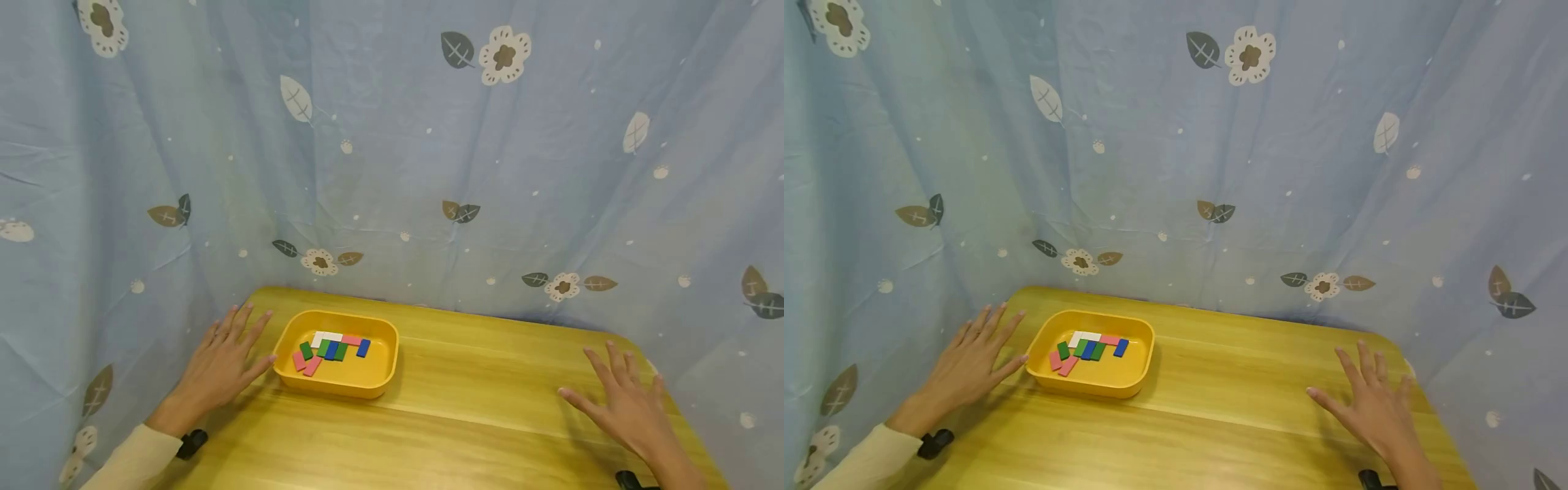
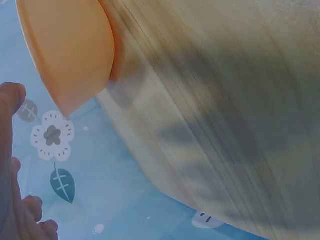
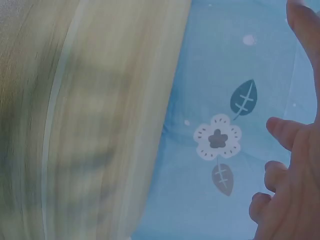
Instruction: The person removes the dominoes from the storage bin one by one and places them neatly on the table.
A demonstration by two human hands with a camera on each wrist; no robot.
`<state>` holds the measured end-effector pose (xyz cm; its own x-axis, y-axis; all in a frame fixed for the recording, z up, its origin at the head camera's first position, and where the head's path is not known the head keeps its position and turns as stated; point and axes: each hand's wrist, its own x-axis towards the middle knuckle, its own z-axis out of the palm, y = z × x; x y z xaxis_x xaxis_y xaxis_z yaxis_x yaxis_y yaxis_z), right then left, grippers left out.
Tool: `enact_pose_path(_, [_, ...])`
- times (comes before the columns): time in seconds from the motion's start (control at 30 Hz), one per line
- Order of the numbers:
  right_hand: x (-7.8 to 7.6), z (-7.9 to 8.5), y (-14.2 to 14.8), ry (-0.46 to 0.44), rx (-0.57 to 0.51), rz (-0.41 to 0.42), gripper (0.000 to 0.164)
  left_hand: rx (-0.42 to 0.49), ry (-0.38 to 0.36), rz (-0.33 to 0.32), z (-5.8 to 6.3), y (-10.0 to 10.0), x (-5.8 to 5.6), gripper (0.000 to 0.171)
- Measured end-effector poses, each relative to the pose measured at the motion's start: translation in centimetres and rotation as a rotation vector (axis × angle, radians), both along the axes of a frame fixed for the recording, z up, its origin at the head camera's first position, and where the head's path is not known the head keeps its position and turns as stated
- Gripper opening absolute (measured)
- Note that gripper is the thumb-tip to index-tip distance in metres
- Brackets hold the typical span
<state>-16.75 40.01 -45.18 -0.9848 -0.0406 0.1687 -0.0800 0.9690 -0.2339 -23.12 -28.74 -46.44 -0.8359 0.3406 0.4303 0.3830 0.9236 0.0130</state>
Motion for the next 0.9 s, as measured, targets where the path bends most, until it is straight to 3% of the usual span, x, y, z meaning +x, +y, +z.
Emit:
enact_pose_path(0.1, [0.0,-0.1,-0.1,-0.008,-0.025,-0.007,0.102,0.041,-0.08,0.017,0.2,0.0,-0.1,0.087])
enact_pose_path(0.17, [-0.1,-0.1,-0.2,-0.021,-0.033,-0.015,0.102,0.115,-0.166,0.019,0.3,0.0,-0.3,0.086])
enact_pose_path(0.3, [-0.3,0.1,-0.5,-0.056,-0.046,-0.032,0.101,0.359,-0.338,-0.004,0.3,0.2,-0.9,0.081])
enact_pose_path(0.43, [-0.4,0.3,-1.0,-0.086,-0.081,-0.034,0.101,0.558,-0.429,-0.017,0.3,0.3,-1.6,0.072])
enact_pose_path(0.53, [-0.7,0.2,-1.6,-0.067,-0.115,-0.025,0.098,0.688,-0.449,-0.018,0.1,0.6,-1.9,0.065])
enact_pose_path(0.67, [-1.1,-0.5,-2.4,-0.017,-0.166,-0.018,0.087,0.842,-0.403,-0.056,-0.7,0.8,-2.1,0.054])
enact_pose_path(0.9, [-1.1,-2.3,-3.9,-0.005,-0.258,-0.022,0.075,0.934,-0.378,-0.093,-3.0,0.3,-3.1,0.049])
